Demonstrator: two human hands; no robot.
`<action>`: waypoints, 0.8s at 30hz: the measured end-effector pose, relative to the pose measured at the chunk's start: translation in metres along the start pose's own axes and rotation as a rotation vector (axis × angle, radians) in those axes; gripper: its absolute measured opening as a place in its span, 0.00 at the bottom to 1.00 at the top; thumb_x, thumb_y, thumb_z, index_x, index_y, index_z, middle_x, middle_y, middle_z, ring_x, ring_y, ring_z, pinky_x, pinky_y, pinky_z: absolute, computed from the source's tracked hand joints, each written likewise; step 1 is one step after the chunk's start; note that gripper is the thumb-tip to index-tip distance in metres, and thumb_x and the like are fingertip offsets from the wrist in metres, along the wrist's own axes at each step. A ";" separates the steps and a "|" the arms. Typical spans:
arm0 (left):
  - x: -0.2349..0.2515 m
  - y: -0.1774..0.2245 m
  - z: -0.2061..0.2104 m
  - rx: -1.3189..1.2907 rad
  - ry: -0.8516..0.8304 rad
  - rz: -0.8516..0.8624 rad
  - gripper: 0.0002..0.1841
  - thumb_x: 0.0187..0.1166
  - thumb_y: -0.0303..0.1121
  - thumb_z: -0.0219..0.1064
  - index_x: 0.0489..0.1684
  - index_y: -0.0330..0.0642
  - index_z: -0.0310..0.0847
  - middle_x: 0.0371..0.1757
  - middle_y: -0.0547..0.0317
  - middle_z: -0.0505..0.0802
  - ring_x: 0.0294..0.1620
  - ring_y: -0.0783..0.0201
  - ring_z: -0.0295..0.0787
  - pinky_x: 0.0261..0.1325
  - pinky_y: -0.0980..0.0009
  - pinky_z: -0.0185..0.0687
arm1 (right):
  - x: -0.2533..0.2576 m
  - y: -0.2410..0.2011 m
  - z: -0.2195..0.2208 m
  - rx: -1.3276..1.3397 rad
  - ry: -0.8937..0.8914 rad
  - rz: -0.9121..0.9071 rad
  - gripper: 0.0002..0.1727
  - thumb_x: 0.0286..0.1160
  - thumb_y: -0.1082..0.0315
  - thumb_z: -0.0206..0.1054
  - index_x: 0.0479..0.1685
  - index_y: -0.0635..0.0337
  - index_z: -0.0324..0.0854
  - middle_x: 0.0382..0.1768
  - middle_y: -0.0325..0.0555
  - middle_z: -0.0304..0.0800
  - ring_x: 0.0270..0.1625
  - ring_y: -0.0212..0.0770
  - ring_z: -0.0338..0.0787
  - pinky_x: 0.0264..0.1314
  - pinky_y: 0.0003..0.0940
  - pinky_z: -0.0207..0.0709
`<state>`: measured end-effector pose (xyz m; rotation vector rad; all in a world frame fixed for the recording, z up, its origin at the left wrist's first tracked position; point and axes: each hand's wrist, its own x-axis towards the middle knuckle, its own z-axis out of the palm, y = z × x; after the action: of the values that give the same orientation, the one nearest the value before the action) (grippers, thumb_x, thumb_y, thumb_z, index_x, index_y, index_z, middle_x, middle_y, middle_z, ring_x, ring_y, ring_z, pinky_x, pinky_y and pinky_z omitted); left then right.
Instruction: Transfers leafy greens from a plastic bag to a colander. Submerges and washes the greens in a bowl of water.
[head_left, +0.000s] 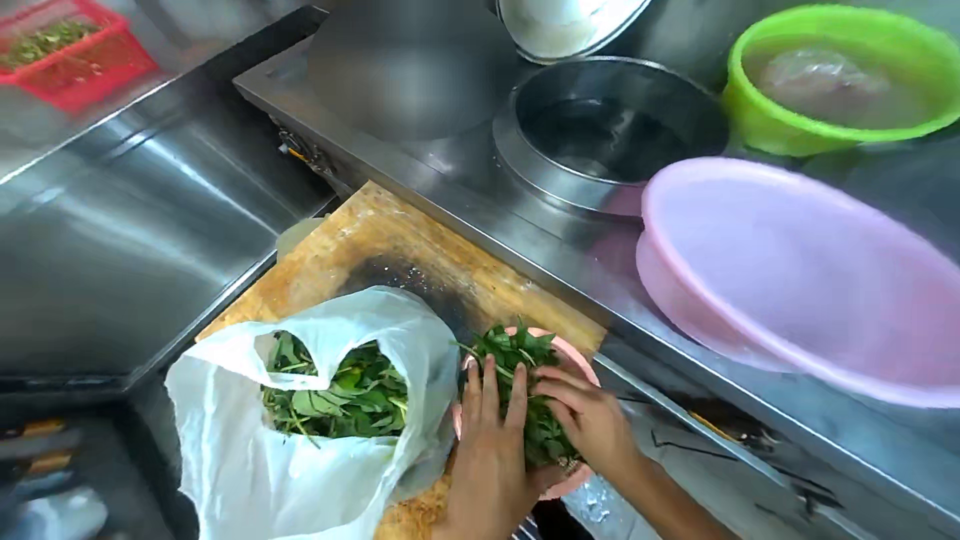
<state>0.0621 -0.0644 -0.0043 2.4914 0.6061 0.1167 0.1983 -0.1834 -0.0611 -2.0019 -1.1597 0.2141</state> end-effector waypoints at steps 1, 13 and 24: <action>0.002 -0.002 0.008 0.049 0.005 0.030 0.61 0.43 0.66 0.84 0.88 0.50 0.68 0.90 0.28 0.63 0.90 0.25 0.52 0.83 0.31 0.60 | -0.001 0.002 0.005 -0.107 0.021 -0.048 0.13 0.75 0.72 0.63 0.40 0.51 0.96 0.57 0.41 0.97 0.58 0.45 0.96 0.55 0.46 0.91; 0.020 0.017 0.068 0.398 -0.204 -0.160 0.46 0.63 0.58 0.75 0.90 0.60 0.66 0.88 0.26 0.65 0.88 0.24 0.56 0.75 0.23 0.60 | 0.019 0.005 -0.059 -0.010 -0.428 0.040 0.14 0.84 0.60 0.65 0.56 0.55 0.92 0.75 0.56 0.83 0.70 0.56 0.89 0.66 0.51 0.85; 0.052 0.032 0.058 0.390 -0.717 -0.406 0.47 0.79 0.56 0.63 0.98 0.54 0.41 0.95 0.29 0.38 0.95 0.28 0.27 0.84 0.25 0.40 | -0.026 0.047 -0.053 0.390 -0.364 0.714 0.29 0.89 0.46 0.55 0.72 0.62 0.80 0.54 0.54 0.90 0.44 0.45 0.93 0.47 0.44 0.88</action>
<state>0.1334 -0.0944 -0.0379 2.4484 0.8421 -1.0855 0.2411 -0.2455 -0.0649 -1.9792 -0.4915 1.1119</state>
